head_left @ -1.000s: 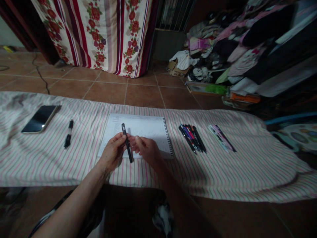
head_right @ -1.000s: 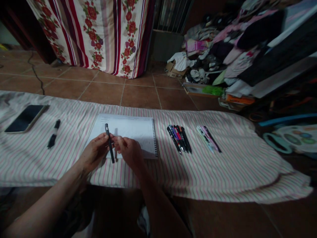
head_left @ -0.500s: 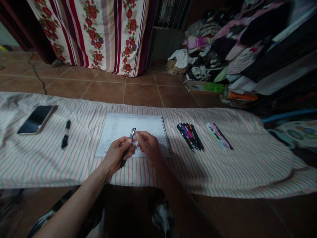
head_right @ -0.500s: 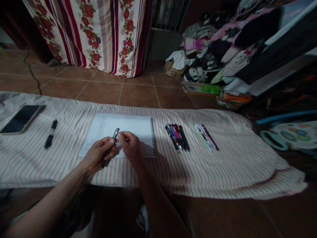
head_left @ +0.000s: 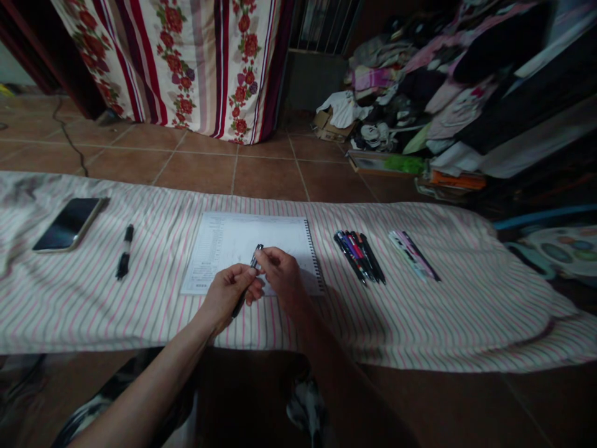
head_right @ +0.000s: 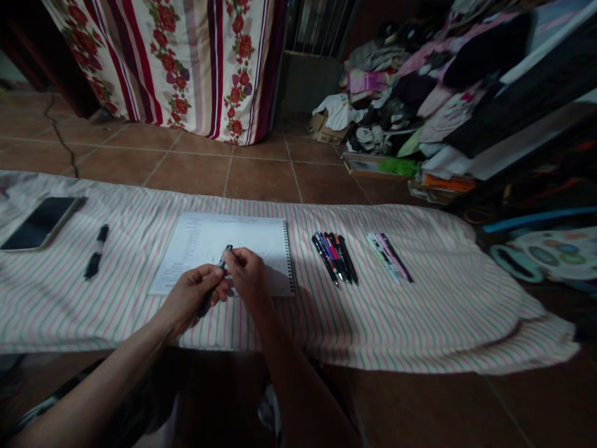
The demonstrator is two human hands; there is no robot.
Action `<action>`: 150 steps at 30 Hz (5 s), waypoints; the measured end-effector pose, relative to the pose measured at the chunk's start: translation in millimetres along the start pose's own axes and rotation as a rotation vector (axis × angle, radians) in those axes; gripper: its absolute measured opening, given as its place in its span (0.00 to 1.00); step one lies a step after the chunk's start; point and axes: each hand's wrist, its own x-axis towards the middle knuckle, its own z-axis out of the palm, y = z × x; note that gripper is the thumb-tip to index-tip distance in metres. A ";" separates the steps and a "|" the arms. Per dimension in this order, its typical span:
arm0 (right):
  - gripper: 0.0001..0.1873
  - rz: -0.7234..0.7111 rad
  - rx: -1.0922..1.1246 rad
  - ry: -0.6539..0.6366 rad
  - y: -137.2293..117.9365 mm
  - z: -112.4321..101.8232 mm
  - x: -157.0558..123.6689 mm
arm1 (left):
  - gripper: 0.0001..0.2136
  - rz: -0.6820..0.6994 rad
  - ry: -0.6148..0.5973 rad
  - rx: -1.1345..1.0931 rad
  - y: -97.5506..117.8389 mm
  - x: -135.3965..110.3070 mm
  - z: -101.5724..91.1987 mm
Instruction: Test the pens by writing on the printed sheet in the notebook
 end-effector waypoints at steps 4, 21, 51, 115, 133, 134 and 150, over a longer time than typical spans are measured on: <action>0.15 0.002 -0.024 -0.025 2.4 0.9 1.2 | 0.12 0.019 0.020 0.032 -1.2 0.0 -0.1; 0.15 0.005 -0.075 0.013 0.7 1.7 0.2 | 0.13 -0.013 -0.052 0.009 -4.0 -1.7 2.6; 0.13 0.060 0.174 -0.191 -13.1 -4.7 -2.9 | 0.11 -0.163 -0.200 -0.276 4.4 -3.9 -2.0; 0.14 0.125 0.313 -0.214 -12.7 -13.7 -5.6 | 0.14 -0.174 -0.211 -0.233 2.5 -7.8 3.0; 0.09 -0.062 -0.124 -0.074 -1.1 -6.0 -3.4 | 0.16 -0.005 -0.059 0.068 -7.4 -5.6 6.8; 0.10 -0.060 -0.086 -0.082 -1.0 -6.0 -3.6 | 0.16 -0.020 -0.072 0.042 -6.7 -6.4 7.3; 0.17 0.086 0.273 -0.183 -10.7 -3.7 -5.4 | 0.13 -0.090 -0.122 -0.183 4.7 -12.4 2.5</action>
